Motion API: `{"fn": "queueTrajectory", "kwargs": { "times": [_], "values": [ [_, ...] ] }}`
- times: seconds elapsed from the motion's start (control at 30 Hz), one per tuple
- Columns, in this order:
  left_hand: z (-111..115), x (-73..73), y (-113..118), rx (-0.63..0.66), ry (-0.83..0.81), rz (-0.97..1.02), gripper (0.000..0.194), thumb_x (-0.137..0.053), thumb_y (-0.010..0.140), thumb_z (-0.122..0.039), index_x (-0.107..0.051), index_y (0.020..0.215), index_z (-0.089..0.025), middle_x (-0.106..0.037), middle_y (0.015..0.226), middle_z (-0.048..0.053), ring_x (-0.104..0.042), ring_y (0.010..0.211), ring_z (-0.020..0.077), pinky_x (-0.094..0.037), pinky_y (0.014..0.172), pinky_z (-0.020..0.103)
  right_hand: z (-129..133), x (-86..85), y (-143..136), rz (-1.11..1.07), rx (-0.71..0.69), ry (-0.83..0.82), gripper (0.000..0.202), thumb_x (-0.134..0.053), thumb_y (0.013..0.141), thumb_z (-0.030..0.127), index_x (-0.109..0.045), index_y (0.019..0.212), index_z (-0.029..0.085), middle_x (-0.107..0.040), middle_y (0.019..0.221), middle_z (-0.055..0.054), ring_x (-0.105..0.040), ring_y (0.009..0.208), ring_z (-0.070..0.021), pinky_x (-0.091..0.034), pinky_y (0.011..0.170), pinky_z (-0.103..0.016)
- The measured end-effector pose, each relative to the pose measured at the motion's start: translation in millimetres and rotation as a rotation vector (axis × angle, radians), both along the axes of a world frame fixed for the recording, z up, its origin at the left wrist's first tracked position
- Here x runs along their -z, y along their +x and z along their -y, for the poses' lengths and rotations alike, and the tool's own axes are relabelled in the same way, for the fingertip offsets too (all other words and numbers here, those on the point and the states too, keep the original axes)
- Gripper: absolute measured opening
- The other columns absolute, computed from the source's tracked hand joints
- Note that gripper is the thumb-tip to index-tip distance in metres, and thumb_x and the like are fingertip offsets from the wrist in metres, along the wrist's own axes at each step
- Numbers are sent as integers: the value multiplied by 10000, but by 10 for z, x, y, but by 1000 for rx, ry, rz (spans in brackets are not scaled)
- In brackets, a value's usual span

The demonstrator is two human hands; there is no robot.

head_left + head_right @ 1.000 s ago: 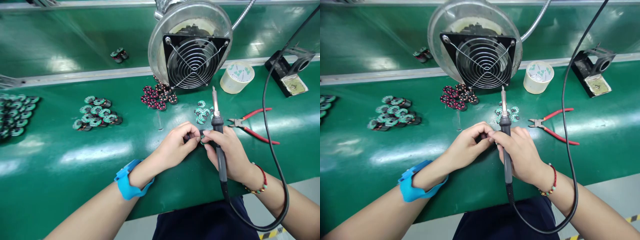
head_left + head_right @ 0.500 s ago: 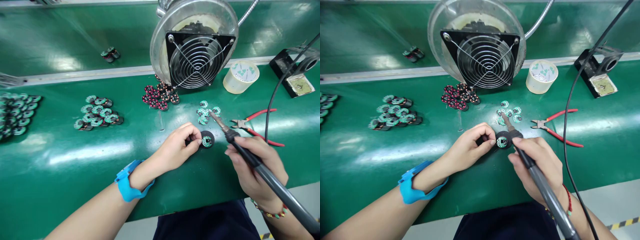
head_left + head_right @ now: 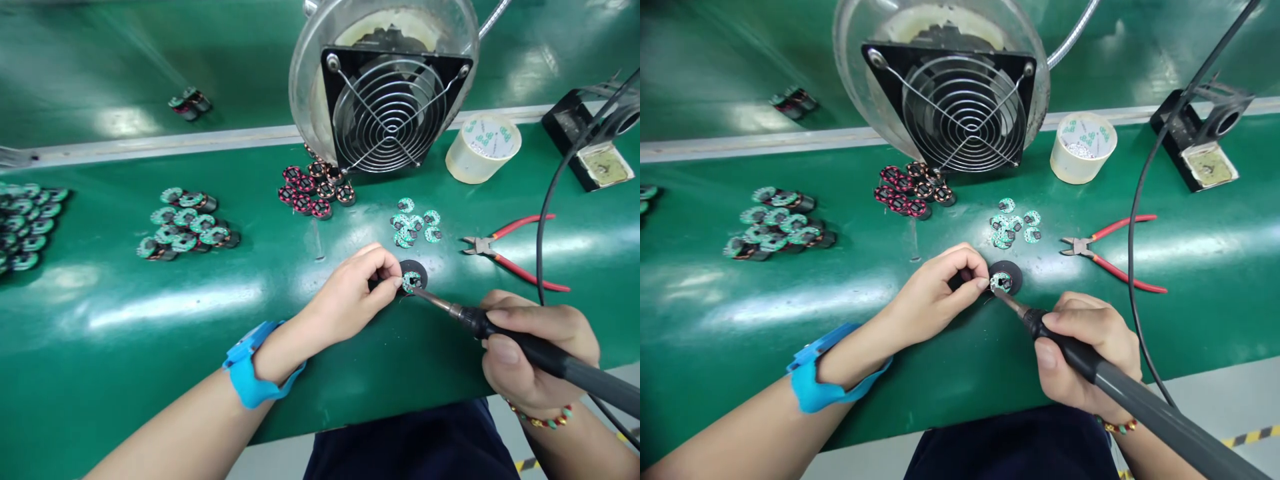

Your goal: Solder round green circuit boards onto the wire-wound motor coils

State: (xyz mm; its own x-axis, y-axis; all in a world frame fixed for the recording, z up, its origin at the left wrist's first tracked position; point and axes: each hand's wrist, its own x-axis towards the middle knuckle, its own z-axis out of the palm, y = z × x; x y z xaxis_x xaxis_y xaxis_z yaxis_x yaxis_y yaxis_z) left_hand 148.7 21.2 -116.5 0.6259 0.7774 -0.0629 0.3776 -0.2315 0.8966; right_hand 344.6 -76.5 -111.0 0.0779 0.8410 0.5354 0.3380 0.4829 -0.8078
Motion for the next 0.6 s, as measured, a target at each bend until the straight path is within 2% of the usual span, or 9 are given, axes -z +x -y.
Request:
{"fn": "queueTrajectory", "kwargs": {
  "times": [0.27,0.6],
  "values": [
    [-8,25,-8,14,20,2,113,-521,864,-105,-534,782,-182,-531,785,-17,-497,716,113,-402,657,248,-34,-12,-14,45,-4,-30,285,-658,765,67,-627,1025,182,-582,643,15,-550,480,-139,-484,456,-319],
    [-7,29,0,7,24,16,120,-523,861,-100,-530,777,-185,-537,785,-18,-498,715,114,-404,651,247,-29,-19,10,96,-57,-21,320,-647,780,89,-596,1075,203,-558,588,29,-527,461,-155,-474,449,-333]
  ]
}}
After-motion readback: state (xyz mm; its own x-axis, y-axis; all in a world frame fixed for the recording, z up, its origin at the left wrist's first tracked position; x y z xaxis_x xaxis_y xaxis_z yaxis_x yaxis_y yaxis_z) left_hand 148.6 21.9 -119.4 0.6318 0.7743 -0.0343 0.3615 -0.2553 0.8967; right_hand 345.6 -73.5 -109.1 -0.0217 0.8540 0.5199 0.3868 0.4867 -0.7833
